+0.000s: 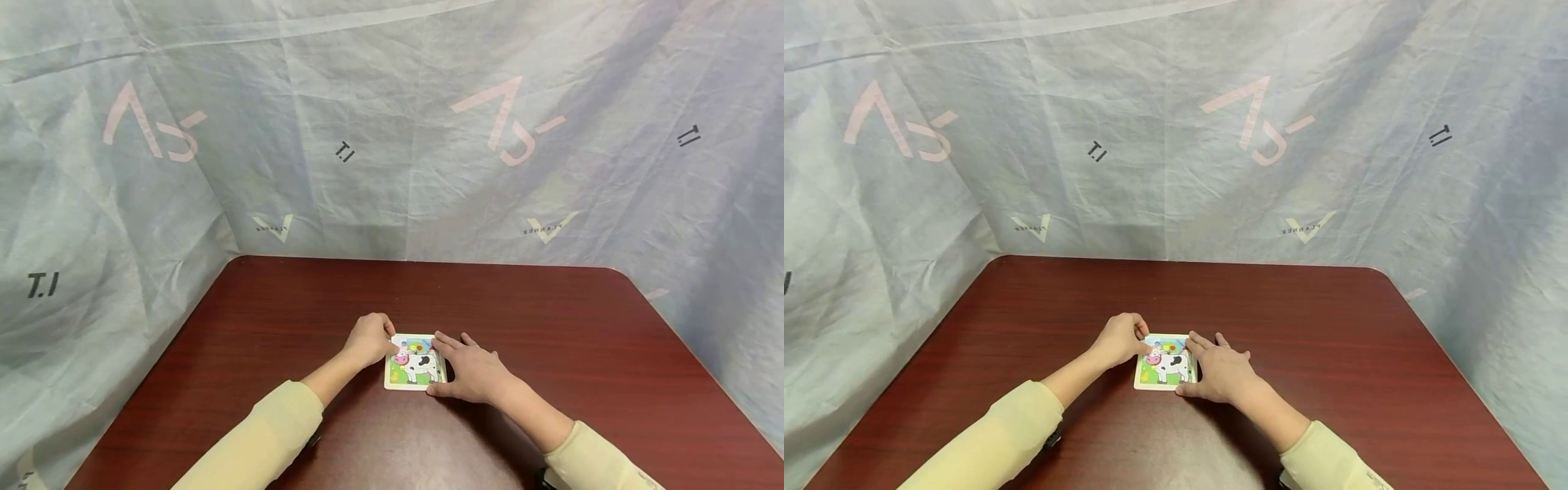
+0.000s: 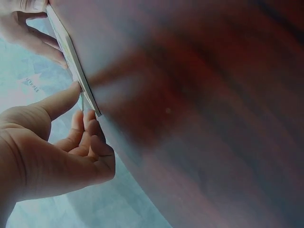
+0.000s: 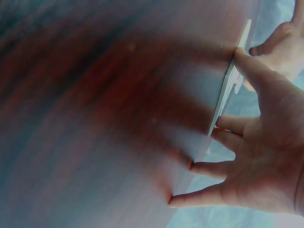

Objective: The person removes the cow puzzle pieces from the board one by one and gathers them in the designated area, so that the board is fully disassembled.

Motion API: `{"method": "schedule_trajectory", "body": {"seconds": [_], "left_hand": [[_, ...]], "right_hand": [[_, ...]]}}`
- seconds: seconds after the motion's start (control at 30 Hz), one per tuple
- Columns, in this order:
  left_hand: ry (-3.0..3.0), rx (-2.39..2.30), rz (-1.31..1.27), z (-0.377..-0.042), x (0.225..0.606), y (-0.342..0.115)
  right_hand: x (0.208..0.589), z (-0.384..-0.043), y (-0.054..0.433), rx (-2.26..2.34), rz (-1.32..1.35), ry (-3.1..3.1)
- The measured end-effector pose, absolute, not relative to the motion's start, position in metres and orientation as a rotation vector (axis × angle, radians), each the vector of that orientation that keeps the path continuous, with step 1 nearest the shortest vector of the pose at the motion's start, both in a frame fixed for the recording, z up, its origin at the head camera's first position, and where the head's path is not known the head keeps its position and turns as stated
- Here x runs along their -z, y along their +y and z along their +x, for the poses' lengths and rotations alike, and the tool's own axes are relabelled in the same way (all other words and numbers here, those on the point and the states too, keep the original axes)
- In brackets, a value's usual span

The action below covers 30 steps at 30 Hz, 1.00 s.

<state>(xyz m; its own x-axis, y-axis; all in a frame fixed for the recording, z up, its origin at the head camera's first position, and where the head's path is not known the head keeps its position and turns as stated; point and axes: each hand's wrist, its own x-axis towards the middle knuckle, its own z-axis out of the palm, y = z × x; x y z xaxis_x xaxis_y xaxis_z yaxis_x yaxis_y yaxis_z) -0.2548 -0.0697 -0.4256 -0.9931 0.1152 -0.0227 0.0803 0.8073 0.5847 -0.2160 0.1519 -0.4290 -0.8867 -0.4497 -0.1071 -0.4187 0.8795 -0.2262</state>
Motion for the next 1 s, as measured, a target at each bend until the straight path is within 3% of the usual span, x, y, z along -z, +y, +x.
{"method": "schedule_trajectory", "body": {"seconds": [1.0], "left_hand": [[2.601,-1.503,-0.064,-0.257,0.433,-0.081]], "right_hand": [[0.426,-0.214,0.15,0.301,-0.654,2.885]]}}
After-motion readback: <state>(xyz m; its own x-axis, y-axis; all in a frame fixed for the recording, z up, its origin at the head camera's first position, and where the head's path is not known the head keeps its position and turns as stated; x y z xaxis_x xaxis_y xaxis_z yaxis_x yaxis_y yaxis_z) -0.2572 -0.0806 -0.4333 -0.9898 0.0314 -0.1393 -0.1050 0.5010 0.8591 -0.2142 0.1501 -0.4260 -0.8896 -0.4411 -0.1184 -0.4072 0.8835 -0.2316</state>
